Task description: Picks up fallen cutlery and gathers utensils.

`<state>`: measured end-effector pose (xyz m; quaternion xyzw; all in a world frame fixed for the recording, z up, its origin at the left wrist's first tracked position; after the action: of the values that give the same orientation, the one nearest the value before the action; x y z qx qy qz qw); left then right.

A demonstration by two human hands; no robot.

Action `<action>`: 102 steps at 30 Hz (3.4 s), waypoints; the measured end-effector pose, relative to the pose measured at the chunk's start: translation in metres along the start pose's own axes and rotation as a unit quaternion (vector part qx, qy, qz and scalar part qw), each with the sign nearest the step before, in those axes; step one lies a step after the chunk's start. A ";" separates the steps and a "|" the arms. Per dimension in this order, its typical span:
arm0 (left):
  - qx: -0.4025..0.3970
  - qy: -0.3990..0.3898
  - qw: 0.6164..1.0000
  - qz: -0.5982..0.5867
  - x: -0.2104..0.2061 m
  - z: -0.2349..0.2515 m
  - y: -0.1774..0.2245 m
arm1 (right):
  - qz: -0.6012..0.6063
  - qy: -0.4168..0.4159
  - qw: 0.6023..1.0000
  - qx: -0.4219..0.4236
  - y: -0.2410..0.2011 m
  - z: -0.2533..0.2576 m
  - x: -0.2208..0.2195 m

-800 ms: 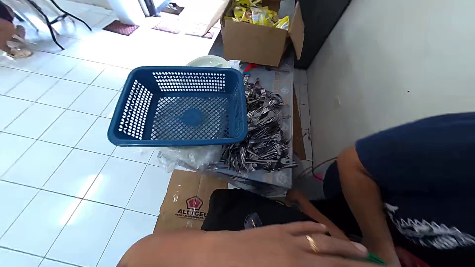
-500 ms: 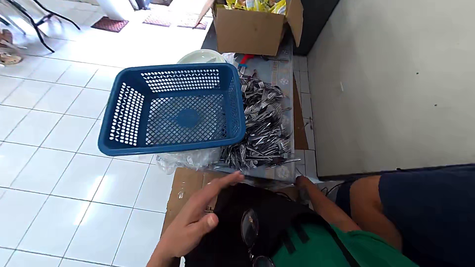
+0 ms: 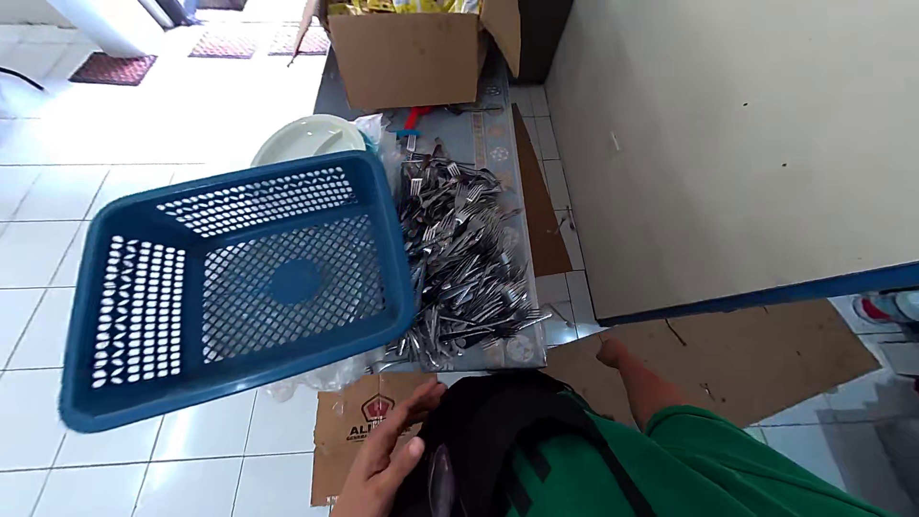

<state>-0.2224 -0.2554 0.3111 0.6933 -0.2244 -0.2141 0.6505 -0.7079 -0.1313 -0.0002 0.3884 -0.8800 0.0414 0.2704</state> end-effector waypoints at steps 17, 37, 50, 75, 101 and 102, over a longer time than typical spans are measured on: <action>0.250 -0.088 0.964 0.029 -0.300 0.249 -0.102 | 0.104 0.016 0.988 0.117 0.155 0.181 0.208; 0.273 -0.055 0.953 0.123 -0.307 0.451 -0.118 | 0.029 -0.101 0.977 0.186 0.135 0.233 0.219; 0.189 0.152 0.968 0.070 -0.194 0.656 -0.059 | -0.024 0.102 0.871 0.479 -0.224 0.162 0.570; 0.237 0.845 0.390 -0.278 -0.429 0.590 -0.176 | -0.239 0.199 0.555 0.771 -0.455 0.142 0.623; 0.089 0.714 -0.004 -0.695 -0.490 1.038 -0.275 | -0.922 0.005 -0.180 0.343 -0.308 0.262 0.374; 0.091 0.725 -0.037 -0.681 -0.498 1.029 -0.279 | -0.922 0.008 -0.194 0.334 -0.307 0.263 0.374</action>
<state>-1.2216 -0.7760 -0.0289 -0.3418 -0.9330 -0.0880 0.0698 -0.8146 -0.6660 -0.0758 -0.8262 -0.5450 -0.0395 0.1368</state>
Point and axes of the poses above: each hand's wrist, its own z-axis towards the middle knuckle, its own x-axis out of the back of the hand, y = z × x, the point moved 8 cm from there along z, towards the middle knuckle, and after that the axes turned 4 degrees about y, right-handed, at the moved point
